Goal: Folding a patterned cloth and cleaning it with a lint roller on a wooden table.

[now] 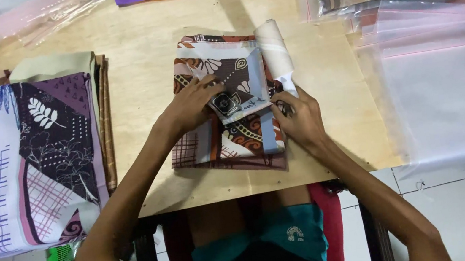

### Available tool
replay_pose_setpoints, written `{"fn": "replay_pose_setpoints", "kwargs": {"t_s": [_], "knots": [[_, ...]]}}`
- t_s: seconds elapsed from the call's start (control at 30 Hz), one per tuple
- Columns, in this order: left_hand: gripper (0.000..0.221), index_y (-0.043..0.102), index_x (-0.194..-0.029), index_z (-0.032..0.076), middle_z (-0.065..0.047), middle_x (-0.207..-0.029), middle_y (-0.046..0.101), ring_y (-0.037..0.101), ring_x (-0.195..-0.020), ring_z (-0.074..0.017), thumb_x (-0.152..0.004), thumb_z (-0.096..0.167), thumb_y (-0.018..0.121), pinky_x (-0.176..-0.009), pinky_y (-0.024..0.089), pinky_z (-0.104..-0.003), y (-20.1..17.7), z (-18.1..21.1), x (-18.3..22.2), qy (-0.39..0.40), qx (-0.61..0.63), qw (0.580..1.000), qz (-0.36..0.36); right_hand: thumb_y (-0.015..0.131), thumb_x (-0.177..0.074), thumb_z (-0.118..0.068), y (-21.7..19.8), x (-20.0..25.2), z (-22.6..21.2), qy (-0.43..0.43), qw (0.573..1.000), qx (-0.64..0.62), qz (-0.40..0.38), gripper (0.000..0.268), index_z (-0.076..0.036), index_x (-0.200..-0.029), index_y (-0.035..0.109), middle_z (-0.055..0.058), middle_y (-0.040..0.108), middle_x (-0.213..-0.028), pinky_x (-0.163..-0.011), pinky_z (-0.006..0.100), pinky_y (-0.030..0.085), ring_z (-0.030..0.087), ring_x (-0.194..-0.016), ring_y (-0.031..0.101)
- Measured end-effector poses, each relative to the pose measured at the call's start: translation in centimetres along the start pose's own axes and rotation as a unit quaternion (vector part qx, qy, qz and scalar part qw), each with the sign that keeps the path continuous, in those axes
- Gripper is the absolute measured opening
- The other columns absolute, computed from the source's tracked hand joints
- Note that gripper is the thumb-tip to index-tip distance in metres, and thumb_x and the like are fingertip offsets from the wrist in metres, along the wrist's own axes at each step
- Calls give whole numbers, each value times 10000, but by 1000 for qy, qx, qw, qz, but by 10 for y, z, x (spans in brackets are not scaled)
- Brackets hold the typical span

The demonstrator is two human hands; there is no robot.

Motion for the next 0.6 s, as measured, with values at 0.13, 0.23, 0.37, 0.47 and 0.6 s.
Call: {"fn": "replay_pose_setpoints", "kwargs": {"t_s": [0.13,0.23,0.37,0.47,0.6], "knots": [[539,557,-1267,136,-122,-1309,452,595,-1023,-424,-783,154,794,-737,595,-509,-2,2,-8,18,-51,998,16,780,-862,-188,-6,3,-18,12,1000,18,-4,202,-235,-1058,772,116,678,-1014,-772,456,586,344,-893,725],[321,649,-1178,109,-123,-1154,568,612,-993,-430,-866,185,665,-725,565,-507,-12,2,-15,40,20,998,37,771,-878,-199,-8,0,-23,-1,999,40,-1,180,-246,-1052,771,64,667,-962,-759,402,587,304,-867,729],[166,676,-1015,149,-96,-1010,637,584,-955,-412,-919,186,545,-795,505,-499,-36,10,-16,45,104,991,71,778,-859,-155,-6,-1,-18,-4,1000,5,15,174,-220,-1020,770,88,652,-891,-725,427,586,334,-810,716],[349,659,-1128,171,-94,-1086,604,557,-979,-418,-782,165,617,-809,515,-493,-29,8,-19,41,102,994,27,782,-850,-124,-8,-3,-20,-2,1000,-7,19,168,-197,-1000,771,95,656,-856,-707,433,583,336,-780,713],[508,679,-1211,180,-98,-1118,596,565,-1031,-425,-703,183,664,-805,545,-511,-15,-3,-25,46,55,997,7,814,-844,-188,-9,-3,-21,-19,999,-24,26,155,-193,-991,764,95,644,-837,-682,406,581,320,-772,714]]}}
Point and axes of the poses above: each hand's wrist, its own x-axis away from the middle knuckle, its own y-axis out of the palm, z = x × y, the point moved 3 cm from there along -x, towards the middle knuckle
